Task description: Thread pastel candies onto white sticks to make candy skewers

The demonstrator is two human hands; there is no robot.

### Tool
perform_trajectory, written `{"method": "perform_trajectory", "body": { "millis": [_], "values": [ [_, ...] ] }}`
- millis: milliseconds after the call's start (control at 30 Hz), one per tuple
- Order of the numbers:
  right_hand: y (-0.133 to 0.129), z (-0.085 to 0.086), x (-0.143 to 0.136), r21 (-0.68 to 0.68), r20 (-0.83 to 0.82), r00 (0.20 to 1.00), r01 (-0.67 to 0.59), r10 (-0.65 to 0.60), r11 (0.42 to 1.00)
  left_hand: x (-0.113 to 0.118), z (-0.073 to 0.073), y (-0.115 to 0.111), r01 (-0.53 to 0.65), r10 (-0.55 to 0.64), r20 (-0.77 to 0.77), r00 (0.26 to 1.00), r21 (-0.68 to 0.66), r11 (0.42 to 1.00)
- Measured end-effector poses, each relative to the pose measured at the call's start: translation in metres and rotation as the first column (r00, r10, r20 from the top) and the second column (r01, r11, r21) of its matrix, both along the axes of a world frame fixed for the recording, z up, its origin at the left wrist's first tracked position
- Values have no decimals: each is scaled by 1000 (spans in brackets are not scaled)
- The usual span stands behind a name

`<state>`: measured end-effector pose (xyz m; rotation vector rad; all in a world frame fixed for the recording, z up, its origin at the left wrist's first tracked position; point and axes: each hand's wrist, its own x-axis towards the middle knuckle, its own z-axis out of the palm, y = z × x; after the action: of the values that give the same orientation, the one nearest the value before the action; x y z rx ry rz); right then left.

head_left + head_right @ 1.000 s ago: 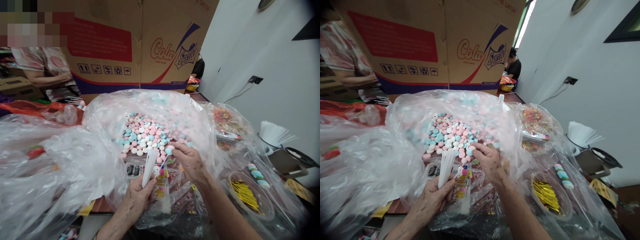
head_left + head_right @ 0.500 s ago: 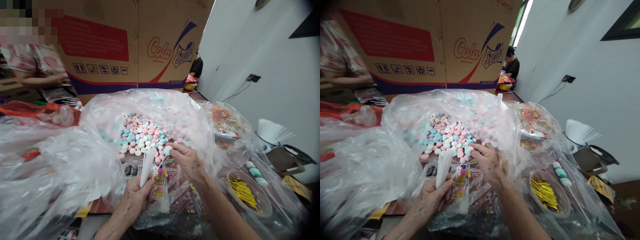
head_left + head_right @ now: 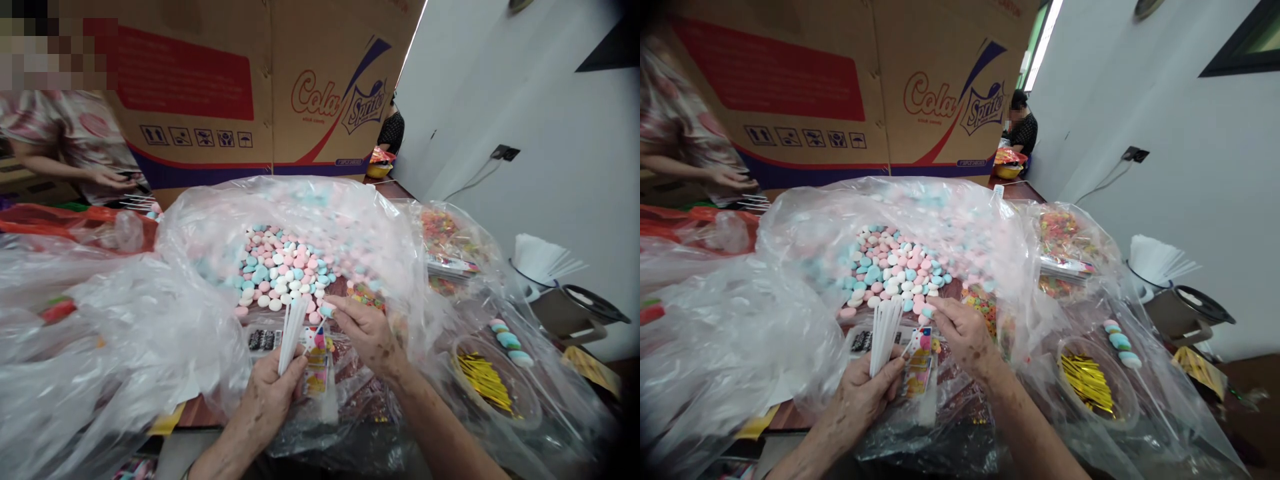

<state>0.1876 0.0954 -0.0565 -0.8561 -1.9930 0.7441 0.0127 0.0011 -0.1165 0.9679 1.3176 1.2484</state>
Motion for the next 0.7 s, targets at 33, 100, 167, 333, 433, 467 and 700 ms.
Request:
{"method": "perform_trajectory", "body": {
  "millis": [33,100,167,333,433,467,700],
  "values": [
    [-1,-1,0,46,18,1000,3,-4,999,0,-1,0,-2,2,1,1000,1,1000],
    [-4,-6,-1,140,49,998,17,-24,990,0,-1,0,3,-3,27,1000,-5,1000],
    [-8,-12,-4,237,75,996,32,-51,971,1,3,1,1,0,53,999,-28,1000],
    [-29,-22,-22,369,124,991,0,-49,929,0,4,1,-5,8,77,997,-34,999],
    [-39,-21,-26,367,134,991,-37,-13,930,-1,-2,0,-18,19,79,997,-11,1000],
    [-38,-19,-23,349,137,990,-28,-21,937,-1,-5,0,-17,18,91,996,-11,1000],
    [18,4,32,225,679,664,219,-314,950,1,-12,1,-12,13,141,990,-7,1000]
  ]
}}
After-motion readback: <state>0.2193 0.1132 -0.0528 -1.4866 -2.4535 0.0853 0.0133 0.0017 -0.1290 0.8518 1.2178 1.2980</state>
